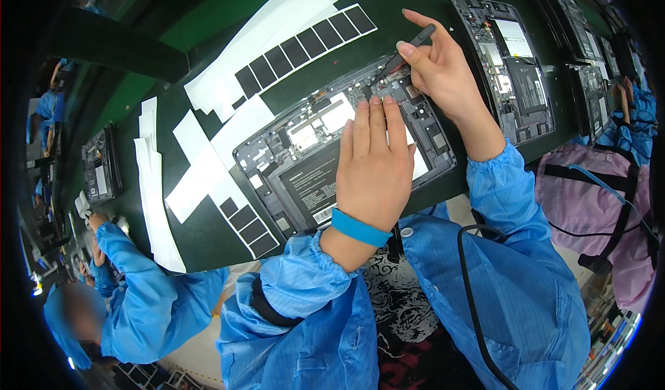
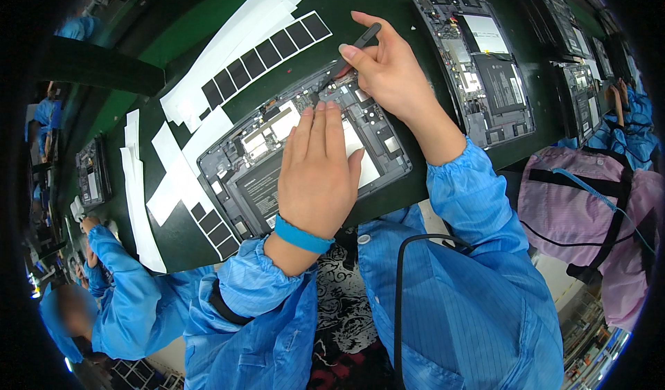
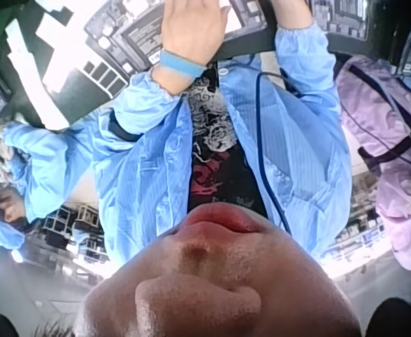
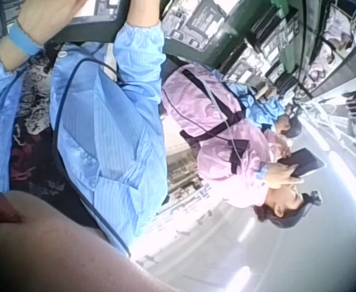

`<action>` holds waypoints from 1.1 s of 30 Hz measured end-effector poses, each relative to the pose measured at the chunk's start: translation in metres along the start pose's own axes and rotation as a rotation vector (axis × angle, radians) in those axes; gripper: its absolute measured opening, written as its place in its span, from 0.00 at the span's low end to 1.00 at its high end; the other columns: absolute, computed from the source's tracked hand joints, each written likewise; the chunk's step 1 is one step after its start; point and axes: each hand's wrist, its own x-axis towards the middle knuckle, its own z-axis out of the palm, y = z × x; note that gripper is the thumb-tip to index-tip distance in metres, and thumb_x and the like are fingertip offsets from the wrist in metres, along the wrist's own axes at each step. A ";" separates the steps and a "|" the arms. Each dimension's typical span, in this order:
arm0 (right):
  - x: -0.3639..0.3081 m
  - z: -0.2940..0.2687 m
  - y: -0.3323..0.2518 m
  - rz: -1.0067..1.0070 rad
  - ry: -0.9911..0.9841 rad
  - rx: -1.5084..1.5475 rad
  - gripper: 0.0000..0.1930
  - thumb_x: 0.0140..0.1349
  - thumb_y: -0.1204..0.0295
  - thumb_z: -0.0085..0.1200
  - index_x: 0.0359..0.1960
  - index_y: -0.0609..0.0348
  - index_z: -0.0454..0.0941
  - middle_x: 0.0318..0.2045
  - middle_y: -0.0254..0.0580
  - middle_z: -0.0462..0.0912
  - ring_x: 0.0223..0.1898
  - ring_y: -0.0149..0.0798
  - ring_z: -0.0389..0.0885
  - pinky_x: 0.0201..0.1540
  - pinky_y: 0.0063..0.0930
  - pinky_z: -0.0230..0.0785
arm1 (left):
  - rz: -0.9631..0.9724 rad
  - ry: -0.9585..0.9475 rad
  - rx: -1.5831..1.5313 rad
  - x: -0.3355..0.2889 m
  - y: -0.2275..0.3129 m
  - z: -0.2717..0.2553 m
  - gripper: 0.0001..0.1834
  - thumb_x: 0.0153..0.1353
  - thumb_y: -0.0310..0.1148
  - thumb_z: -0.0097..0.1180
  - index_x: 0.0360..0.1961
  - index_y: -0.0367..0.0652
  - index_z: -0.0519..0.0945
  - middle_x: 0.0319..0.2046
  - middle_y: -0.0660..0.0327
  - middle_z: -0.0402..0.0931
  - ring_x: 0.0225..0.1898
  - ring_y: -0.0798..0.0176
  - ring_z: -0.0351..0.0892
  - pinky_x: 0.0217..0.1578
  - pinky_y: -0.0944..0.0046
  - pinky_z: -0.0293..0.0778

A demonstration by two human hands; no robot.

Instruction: The recorder is assembling the internal components of an electronic tablet on a factory line, using tweezers to position small parts.

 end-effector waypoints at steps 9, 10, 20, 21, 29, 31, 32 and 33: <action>-0.001 -0.004 0.002 0.033 0.010 0.025 0.23 0.65 0.73 0.55 0.60 0.64 0.64 0.15 0.30 0.72 0.14 0.20 0.61 0.17 0.19 0.52 | 0.021 0.010 0.088 0.007 -0.001 0.010 0.34 0.60 0.41 0.53 0.64 0.34 0.64 0.59 0.34 0.65 0.64 0.38 0.62 0.65 0.48 0.56; -0.002 -0.001 0.001 0.041 0.020 0.034 0.21 0.65 0.73 0.55 0.57 0.64 0.67 0.15 0.30 0.72 0.14 0.19 0.61 0.17 0.18 0.52 | 0.011 0.006 0.115 0.009 0.001 0.009 0.34 0.60 0.41 0.53 0.64 0.34 0.64 0.59 0.34 0.65 0.64 0.38 0.62 0.65 0.48 0.56; 0.004 -0.015 0.006 -0.417 0.320 0.018 0.08 0.69 0.71 0.50 0.35 0.63 0.76 0.26 0.36 0.80 0.26 0.24 0.75 0.28 0.17 0.64 | 0.057 -0.097 0.483 0.013 0.010 -0.005 0.33 0.62 0.42 0.48 0.64 0.34 0.64 0.55 0.29 0.69 0.62 0.34 0.65 0.66 0.44 0.52; 0.005 -0.023 0.012 -0.451 0.271 0.059 0.10 0.70 0.69 0.46 0.36 0.63 0.76 0.30 0.39 0.81 0.31 0.26 0.76 0.32 0.18 0.65 | 0.015 0.003 0.223 0.000 0.005 -0.013 0.32 0.62 0.42 0.50 0.64 0.35 0.64 0.58 0.31 0.65 0.63 0.34 0.64 0.66 0.43 0.52; -0.092 -0.038 -0.015 -0.034 -0.015 -0.242 0.17 0.72 0.68 0.42 0.56 0.66 0.72 0.53 0.47 0.77 0.55 0.35 0.74 0.57 0.29 0.66 | -0.413 0.144 -0.396 -0.114 -0.069 -0.086 0.36 0.62 0.32 0.56 0.66 0.28 0.56 0.63 0.35 0.58 0.65 0.37 0.59 0.65 0.52 0.58; -0.094 -0.033 0.001 0.121 -0.104 -0.182 0.19 0.71 0.69 0.45 0.60 0.64 0.71 0.52 0.44 0.78 0.54 0.32 0.73 0.59 0.23 0.61 | -0.500 0.098 -0.552 -0.127 -0.072 -0.067 0.39 0.63 0.34 0.56 0.67 0.26 0.52 0.64 0.35 0.56 0.67 0.39 0.58 0.65 0.54 0.57; -0.093 -0.029 0.005 0.107 -0.120 -0.180 0.19 0.71 0.69 0.45 0.60 0.64 0.71 0.52 0.44 0.78 0.54 0.32 0.73 0.59 0.23 0.61 | -0.505 0.083 -0.583 -0.127 -0.070 -0.058 0.40 0.63 0.34 0.56 0.68 0.25 0.50 0.65 0.34 0.55 0.67 0.40 0.57 0.65 0.55 0.56; -0.095 -0.027 0.007 0.108 -0.074 -0.132 0.19 0.71 0.69 0.45 0.60 0.64 0.71 0.52 0.44 0.79 0.53 0.32 0.74 0.59 0.24 0.61 | -0.530 0.116 -0.570 -0.126 -0.065 -0.055 0.41 0.62 0.34 0.56 0.68 0.27 0.50 0.65 0.35 0.56 0.68 0.41 0.57 0.65 0.56 0.56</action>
